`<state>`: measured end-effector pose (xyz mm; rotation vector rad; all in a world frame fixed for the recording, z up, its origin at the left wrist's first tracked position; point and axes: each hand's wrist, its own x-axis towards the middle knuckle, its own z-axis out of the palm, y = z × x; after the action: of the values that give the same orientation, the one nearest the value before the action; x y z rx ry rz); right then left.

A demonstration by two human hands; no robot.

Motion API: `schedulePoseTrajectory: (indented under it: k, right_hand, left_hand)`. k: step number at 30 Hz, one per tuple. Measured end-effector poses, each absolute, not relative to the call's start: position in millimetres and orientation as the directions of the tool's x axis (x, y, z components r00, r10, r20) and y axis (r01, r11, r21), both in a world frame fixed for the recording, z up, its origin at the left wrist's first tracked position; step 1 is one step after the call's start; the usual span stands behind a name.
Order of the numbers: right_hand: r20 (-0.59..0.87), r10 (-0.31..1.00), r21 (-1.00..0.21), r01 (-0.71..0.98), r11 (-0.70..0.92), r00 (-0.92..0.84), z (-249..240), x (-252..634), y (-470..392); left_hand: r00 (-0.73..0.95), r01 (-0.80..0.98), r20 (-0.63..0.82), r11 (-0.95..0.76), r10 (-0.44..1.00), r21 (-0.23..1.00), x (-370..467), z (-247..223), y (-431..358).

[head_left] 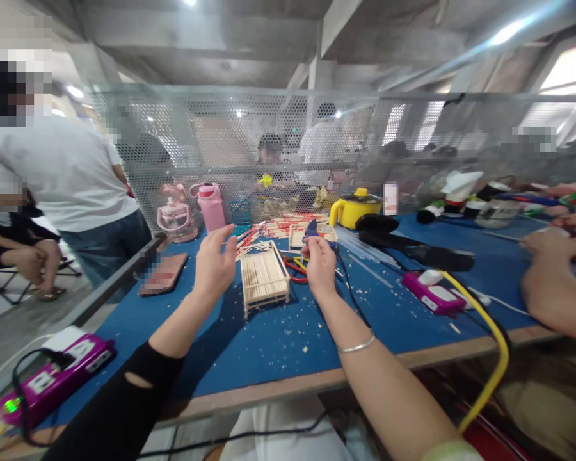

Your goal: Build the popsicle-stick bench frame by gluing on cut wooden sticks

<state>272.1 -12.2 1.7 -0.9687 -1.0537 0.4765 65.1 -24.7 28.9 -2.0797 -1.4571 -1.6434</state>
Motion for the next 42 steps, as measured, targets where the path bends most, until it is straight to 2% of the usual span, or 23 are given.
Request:
schedulePoseTrajectory:
  k: [2, 4, 14, 20, 23, 33, 42]
  right_hand:
    - [0.508, 0.74, -0.848, 0.107, 0.519, 0.44, 1, 272, -12]
    - [0.508, 0.745, -0.849, 0.103, 0.519, 0.433, 0, 272, -11]
    - [0.493, 0.759, -0.859, 0.102, 0.501, 0.425, -6, 270, -8]
    - [0.477, 0.765, -0.87, 0.111, 0.48, 0.433, -10, 271, -4]
    - [0.466, 0.772, -0.879, 0.125, 0.46, 0.433, -12, 270, -1]
    - [0.438, 0.787, -0.895, 0.131, 0.426, 0.435, -16, 272, 1]
    - [0.408, 0.767, -0.903, 0.095, 0.419, 0.495, -20, 278, 6]
  left_hand:
    - [-0.22, 0.657, 0.688, -0.416, 0.692, 0.629, 51, 19, -16]
    - [-0.29, 0.616, 0.554, -0.291, 0.78, 0.732, 40, 8, -13]
    - [-0.295, 0.535, 0.225, -0.035, 0.929, 0.844, 30, -6, -13]
    - [-0.15, 0.321, 0.016, 0.034, 0.989, 0.947, 52, -18, -11]
    - [-0.127, 0.257, -0.041, 0.073, 0.991, 0.964, 58, -20, -5]
    - [-0.214, 0.215, -0.138, 0.185, 0.967, 0.959, 66, -17, 17]
    - [-0.163, -0.09, -0.264, 0.252, 0.951, 0.964, 59, -12, -20]
